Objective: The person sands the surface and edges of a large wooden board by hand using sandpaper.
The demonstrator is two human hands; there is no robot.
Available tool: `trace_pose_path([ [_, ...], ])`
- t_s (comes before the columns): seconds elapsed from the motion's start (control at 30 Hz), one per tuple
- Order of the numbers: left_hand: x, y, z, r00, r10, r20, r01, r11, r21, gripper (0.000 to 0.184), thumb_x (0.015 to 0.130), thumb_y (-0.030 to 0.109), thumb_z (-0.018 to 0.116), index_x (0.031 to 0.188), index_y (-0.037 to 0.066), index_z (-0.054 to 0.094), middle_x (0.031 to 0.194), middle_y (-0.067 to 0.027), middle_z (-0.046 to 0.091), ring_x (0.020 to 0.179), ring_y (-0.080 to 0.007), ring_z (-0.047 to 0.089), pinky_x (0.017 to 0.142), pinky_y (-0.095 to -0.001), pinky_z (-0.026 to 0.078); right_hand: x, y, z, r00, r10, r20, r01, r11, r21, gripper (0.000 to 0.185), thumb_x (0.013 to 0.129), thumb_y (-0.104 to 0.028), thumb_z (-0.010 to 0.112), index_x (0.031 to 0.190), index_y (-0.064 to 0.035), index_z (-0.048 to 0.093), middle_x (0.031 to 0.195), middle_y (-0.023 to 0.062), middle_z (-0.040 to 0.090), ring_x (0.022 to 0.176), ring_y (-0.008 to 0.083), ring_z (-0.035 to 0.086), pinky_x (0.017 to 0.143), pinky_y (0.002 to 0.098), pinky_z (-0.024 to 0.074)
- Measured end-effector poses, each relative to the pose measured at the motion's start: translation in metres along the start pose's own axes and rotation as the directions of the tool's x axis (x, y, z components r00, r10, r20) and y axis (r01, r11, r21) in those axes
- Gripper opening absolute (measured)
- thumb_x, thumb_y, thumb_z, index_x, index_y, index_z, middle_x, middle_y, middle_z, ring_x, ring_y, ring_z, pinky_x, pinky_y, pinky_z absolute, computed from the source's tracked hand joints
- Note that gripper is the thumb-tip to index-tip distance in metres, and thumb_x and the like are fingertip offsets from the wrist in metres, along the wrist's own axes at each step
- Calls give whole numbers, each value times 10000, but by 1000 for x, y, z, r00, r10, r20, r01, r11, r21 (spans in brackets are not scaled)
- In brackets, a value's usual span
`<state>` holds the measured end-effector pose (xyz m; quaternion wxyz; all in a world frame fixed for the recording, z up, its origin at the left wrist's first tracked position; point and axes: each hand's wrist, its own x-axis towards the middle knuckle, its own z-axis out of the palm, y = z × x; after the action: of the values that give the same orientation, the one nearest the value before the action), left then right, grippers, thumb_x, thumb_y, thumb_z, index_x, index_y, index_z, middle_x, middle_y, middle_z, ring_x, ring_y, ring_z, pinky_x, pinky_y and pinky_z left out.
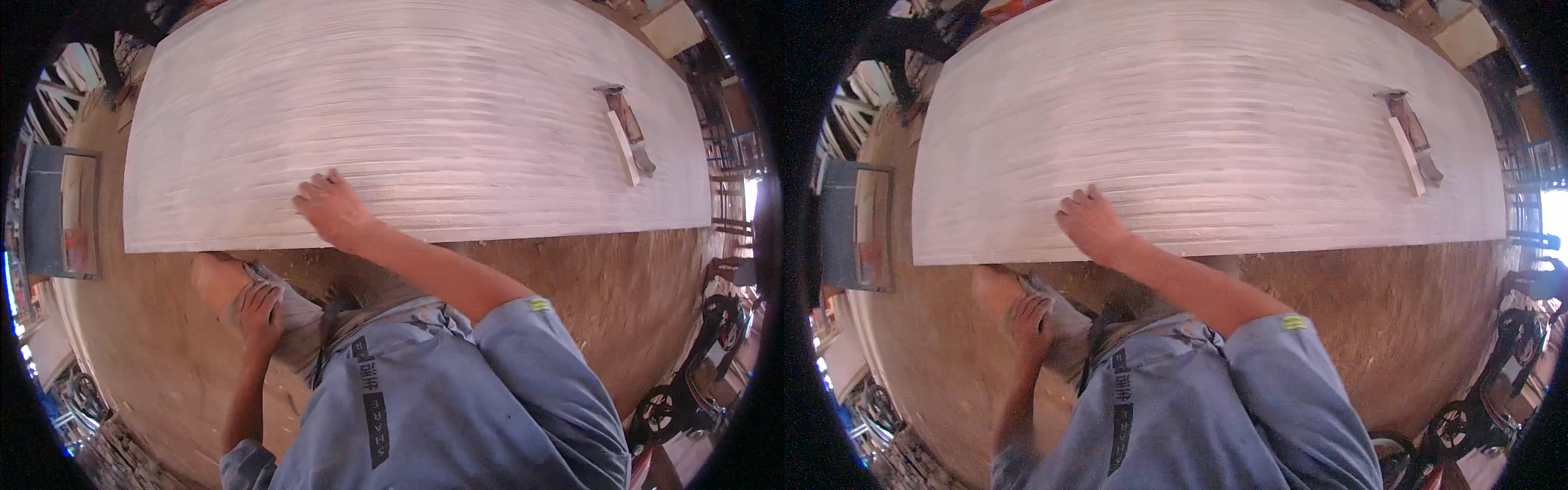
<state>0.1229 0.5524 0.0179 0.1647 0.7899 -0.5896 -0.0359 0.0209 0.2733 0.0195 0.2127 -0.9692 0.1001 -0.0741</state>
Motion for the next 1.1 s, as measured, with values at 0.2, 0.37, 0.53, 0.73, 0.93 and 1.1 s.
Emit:
trace_pose_path([
  [0.2,4,2,-1,999,-28,24,29,999,-31,232,764,47,637,993,41,675,1050,-108,659,1076,-301,587,1023,-483,401,-239,157,-76,950,250,-185,-295,914,-277,211,830,-151,591,1020,-143,680,1008,73,624,1072,291,535,1006,474,360],
  [0.37,5,-2,0,1000,20,12,-20,1000,-14,233,773,55,639,1002,40,677,1049,-105,661,1080,-300,587,1030,-482,397,-371,210,-172,756,585,-294,-645,586,-491,201,805,-134,608,983,-147,700,987,61,638,1029,280,565,958,469,382],
  [0.53,6,5,-4,999,-33,26,33,999,27,217,780,61,639,992,48,686,1049,-96,664,1074,-289,595,1039,-474,397,-273,168,-90,939,263,-220,-328,874,-358,213,808,-106,599,993,-164,685,1006,60,641,1065,279,561,969,483,380],
  [0.73,9,10,-8,999,-17,43,14,998,58,201,796,69,643,991,48,688,1051,-83,669,1077,-284,595,1043,-479,391,-124,69,-61,977,163,-139,-169,985,-31,323,746,-32,562,1055,-80,643,1074,111,594,1098,306,537,1019,487,362],
  [0.93,9,7,-5,1000,-11,10,11,1000,-26,174,822,74,639,986,43,687,1038,-96,667,1068,-291,594,1040,-478,389,-319,198,-89,846,417,-333,-511,813,-280,267,829,-124,586,1075,-140,688,1080,71,610,1127,261,526,1014,452,344],
  [1.1,9,3,-4,1000,7,11,-7,1000,-1,166,830,63,631,985,39,685,1036,-102,665,1066,-290,593,1041,-477,388,-386,227,-175,546,732,-408,-833,421,-360,296,775,-6,596,1045,-99,673,1047,90,607,1094,307,537,985,413,375],
])
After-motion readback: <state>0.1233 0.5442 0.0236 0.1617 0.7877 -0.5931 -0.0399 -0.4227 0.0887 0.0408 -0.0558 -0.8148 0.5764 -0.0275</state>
